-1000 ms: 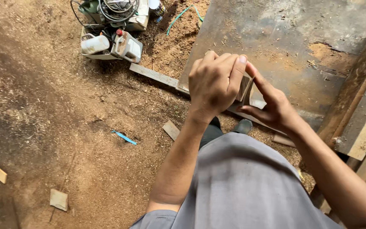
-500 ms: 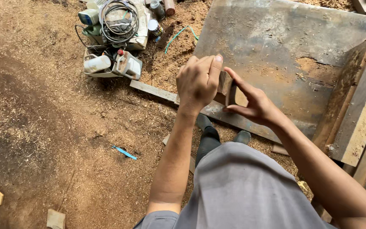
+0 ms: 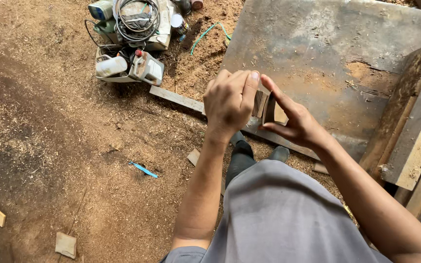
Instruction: The person sands a piece of wood using a piece of sandpaper.
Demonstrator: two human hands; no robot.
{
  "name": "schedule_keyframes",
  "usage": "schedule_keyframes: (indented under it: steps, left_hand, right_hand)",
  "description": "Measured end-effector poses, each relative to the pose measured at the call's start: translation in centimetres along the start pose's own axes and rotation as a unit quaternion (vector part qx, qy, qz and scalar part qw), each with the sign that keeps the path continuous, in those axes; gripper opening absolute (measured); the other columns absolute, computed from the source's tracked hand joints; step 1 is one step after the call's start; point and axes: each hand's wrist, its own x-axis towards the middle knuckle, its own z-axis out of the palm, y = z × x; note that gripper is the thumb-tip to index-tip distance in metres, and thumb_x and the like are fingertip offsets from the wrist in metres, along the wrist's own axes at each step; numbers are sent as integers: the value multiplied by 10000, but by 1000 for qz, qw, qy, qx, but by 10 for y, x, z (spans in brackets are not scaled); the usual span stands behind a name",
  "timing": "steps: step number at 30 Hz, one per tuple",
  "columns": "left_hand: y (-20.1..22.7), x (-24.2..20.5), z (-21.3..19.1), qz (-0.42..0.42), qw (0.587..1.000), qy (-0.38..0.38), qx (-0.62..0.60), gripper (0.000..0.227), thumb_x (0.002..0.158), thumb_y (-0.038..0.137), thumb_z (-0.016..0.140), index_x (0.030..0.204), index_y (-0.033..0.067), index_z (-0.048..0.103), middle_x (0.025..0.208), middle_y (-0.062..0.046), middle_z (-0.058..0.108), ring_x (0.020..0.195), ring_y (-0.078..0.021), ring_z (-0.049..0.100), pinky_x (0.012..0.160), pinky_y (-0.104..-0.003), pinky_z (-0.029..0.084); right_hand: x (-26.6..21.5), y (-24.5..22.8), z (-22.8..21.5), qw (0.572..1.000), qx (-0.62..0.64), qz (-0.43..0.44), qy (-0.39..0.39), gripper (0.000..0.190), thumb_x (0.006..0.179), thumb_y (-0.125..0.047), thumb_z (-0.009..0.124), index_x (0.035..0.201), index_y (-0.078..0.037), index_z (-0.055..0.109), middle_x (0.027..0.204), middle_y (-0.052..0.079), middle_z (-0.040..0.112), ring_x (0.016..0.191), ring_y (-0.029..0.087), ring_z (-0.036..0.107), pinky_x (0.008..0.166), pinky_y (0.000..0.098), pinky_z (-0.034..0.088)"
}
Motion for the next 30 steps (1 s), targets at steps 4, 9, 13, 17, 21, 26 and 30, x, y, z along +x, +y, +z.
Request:
schedule_keyframes:
  steps: [4,9,13,17,21,26,30]
  left_hand:
    - [4,-10,-6,26,1000,10,2,375,1049,333,459,929,138,756,884,-21,743,820,-229,627,800,-389,476]
    - [2,-19,-15,58,997,-24,-42,329,1052,293,500,923,109,741,862,-33,724,836,-241,633,801,-393,497]
    - [8,-25,-18,95,994,-9,-57,317,1054,260,509,905,97,736,853,-51,716,839,-245,643,787,-395,499]
    - [10,-31,-22,102,992,-13,-74,312,1044,257,528,893,90,744,835,-54,716,824,-248,638,796,-395,504]
    - [10,-40,-27,113,989,-23,-92,296,1045,236,529,909,89,747,857,-52,723,828,-244,636,785,-386,497]
    - [8,-41,-32,123,987,-35,-94,298,1052,253,546,892,96,742,847,-39,717,840,-229,637,808,-392,488]
    - [12,-43,-35,159,987,17,-10,304,1062,272,542,895,112,738,892,-26,703,980,-261,617,947,-462,429]
  right_hand:
    - [6,-4,-3,996,37,80,-33,1009,845,-146,797,1643,-20,193,1702,177,291,1568,284,304,1274,404,264]
    - [0,-22,-22,989,105,54,-89,1007,834,-190,806,1634,-29,216,1706,176,296,1551,243,332,1260,393,296]
    - [2,-22,-14,958,250,104,-96,932,858,-166,803,1614,-21,277,1647,176,375,1540,231,343,1277,401,276]
    - [-11,-30,-12,966,206,122,-100,921,823,-134,810,1590,-16,313,1632,167,401,1532,234,348,1254,408,279]
    - [-21,-35,-3,983,143,82,-86,943,818,-146,822,1597,-27,304,1650,137,392,1522,219,382,1251,388,324]
    - [-23,-34,6,963,234,111,-74,908,858,-134,804,1604,-44,294,1676,148,332,1567,249,314,1282,426,275]
    - [-31,-48,2,956,258,115,-73,827,886,-183,810,1569,-79,356,1703,137,304,1582,252,308,1185,437,430]
